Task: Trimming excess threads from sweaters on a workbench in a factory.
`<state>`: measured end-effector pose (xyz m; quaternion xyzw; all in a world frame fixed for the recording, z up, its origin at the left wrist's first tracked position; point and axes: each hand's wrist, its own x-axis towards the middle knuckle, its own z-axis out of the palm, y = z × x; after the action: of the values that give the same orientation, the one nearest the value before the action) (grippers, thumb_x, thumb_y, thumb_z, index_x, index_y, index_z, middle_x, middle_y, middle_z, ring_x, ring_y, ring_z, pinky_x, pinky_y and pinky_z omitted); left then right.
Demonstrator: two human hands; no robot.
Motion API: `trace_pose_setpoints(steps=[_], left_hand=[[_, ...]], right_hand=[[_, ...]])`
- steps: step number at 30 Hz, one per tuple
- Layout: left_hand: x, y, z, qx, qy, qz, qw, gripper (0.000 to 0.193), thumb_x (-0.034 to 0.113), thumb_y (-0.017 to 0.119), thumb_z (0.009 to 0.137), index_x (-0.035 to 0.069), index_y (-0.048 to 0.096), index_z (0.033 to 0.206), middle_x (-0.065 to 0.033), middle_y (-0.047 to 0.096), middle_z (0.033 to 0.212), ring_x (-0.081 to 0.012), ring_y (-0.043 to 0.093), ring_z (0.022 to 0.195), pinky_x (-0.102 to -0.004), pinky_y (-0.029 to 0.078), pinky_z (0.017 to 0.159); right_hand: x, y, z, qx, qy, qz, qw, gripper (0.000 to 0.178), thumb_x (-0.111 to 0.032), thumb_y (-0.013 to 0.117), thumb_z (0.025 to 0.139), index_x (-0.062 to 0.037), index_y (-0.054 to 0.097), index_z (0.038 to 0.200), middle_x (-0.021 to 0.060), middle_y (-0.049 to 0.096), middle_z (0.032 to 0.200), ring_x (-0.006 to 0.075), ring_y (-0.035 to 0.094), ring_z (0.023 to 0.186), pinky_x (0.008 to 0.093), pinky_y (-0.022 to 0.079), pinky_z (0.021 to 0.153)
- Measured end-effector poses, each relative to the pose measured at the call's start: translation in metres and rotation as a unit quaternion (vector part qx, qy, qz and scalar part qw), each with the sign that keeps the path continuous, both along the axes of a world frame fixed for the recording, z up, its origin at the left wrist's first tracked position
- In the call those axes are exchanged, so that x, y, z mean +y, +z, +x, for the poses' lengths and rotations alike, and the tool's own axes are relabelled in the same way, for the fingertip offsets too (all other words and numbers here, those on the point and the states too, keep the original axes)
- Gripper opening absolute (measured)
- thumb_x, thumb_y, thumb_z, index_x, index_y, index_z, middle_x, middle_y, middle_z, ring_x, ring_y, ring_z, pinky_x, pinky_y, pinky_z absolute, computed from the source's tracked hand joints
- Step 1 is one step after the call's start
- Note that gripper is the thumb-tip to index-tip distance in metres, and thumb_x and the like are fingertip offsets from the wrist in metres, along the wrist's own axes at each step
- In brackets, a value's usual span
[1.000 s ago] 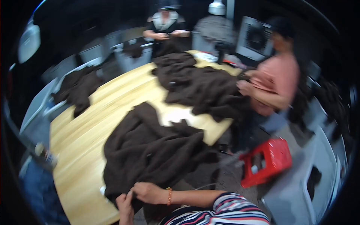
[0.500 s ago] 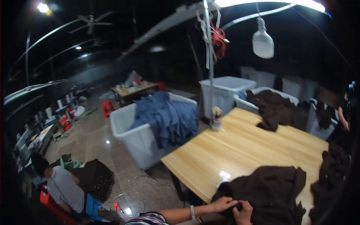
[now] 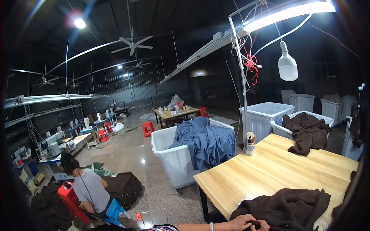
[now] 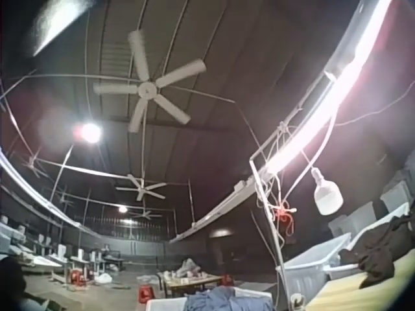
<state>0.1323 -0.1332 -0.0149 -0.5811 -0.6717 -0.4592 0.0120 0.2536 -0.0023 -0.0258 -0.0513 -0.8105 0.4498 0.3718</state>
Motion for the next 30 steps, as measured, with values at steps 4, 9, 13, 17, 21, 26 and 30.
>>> trace_pose_setpoints(steps=[4,9,13,17,21,26,30], left_hand=[[0.01,-0.047,-0.021,-0.059,-0.008,-0.093,0.994,0.026,0.007,0.063,0.083,0.001,0.062,0.108,-0.015,0.06,0.1,-0.0309,0.062,0.085,-0.0368,0.05,0.075],[0.002,-0.018,-0.007,-0.026,0.028,-0.093,0.995,0.018,0.011,0.063,0.083,0.002,0.066,0.098,-0.0138,0.064,0.091,-0.0302,0.064,0.086,-0.0365,0.052,0.074],[0.002,-0.002,-0.005,-0.09,0.05,-0.109,0.989,0.015,0.009,0.061,0.081,0.001,0.064,0.094,-0.0176,0.065,0.088,-0.0344,0.065,0.085,-0.0395,0.052,0.076],[0.007,-0.006,-0.005,-0.188,0.052,-0.141,0.971,0.017,0.009,0.061,0.084,-0.002,0.06,0.096,-0.019,0.065,0.084,-0.033,0.066,0.08,-0.0386,0.051,0.071],[0.014,-0.012,-0.001,-0.244,0.055,-0.143,0.958,0.017,0.008,0.059,0.085,-0.003,0.059,0.098,-0.0201,0.064,0.083,-0.0337,0.066,0.08,-0.0395,0.051,0.071],[0.021,-0.027,0.005,-0.246,0.048,-0.08,0.965,0.015,0.007,0.057,0.084,-0.002,0.059,0.096,-0.0206,0.064,0.082,-0.0355,0.065,0.079,-0.0411,0.051,0.07],[0.025,-0.031,0.005,-0.269,0.028,-0.055,0.961,0.013,0.005,0.056,0.085,-0.003,0.058,0.095,-0.0202,0.064,0.082,-0.0334,0.066,0.08,-0.0399,0.051,0.071]], right_hand=[[0.0,0.005,0.01,-0.011,0.008,-0.012,1.0,0.024,-0.007,0.074,0.078,-0.002,0.066,0.101,0.0179,0.067,0.092,0.0338,0.066,0.084,0.0383,0.053,0.077],[0.003,0.012,0.025,-0.055,0.024,-0.016,0.998,0.021,-0.007,0.069,0.082,-0.0001,0.066,0.101,0.0198,0.067,0.093,0.0362,0.065,0.085,0.0404,0.052,0.076],[0.008,-0.006,-0.006,-0.046,0.011,-0.017,0.999,0.019,-0.008,0.073,0.068,0.0015,0.068,0.085,0.0153,0.067,0.077,0.0294,0.068,0.072,0.035,0.054,0.068],[0.015,0.008,-0.002,-0.142,0.039,-0.014,0.989,0.023,-0.007,0.073,0.071,0.0033,0.068,0.091,0.0186,0.069,0.086,0.0332,0.069,0.081,0.037,0.054,0.075],[0.016,0.005,0.004,-0.187,0.028,-0.008,0.982,0.021,-0.004,0.069,0.073,0.005,0.067,0.092,0.0209,0.068,0.089,0.0364,0.067,0.086,0.0398,0.053,0.079],[0.001,0.019,0.011,-0.194,-0.02,0.04,0.98,0.018,0.0,0.067,0.074,0.0049,0.065,0.091,0.0192,0.066,0.085,0.0338,0.066,0.079,0.0378,0.051,0.072],[-0.013,0.037,0.013,-0.215,-0.042,0.127,0.967,0.019,0.005,0.063,0.075,0.0059,0.061,0.094,0.0215,0.061,0.087,0.0383,0.062,0.084,0.0407,0.049,0.075]])
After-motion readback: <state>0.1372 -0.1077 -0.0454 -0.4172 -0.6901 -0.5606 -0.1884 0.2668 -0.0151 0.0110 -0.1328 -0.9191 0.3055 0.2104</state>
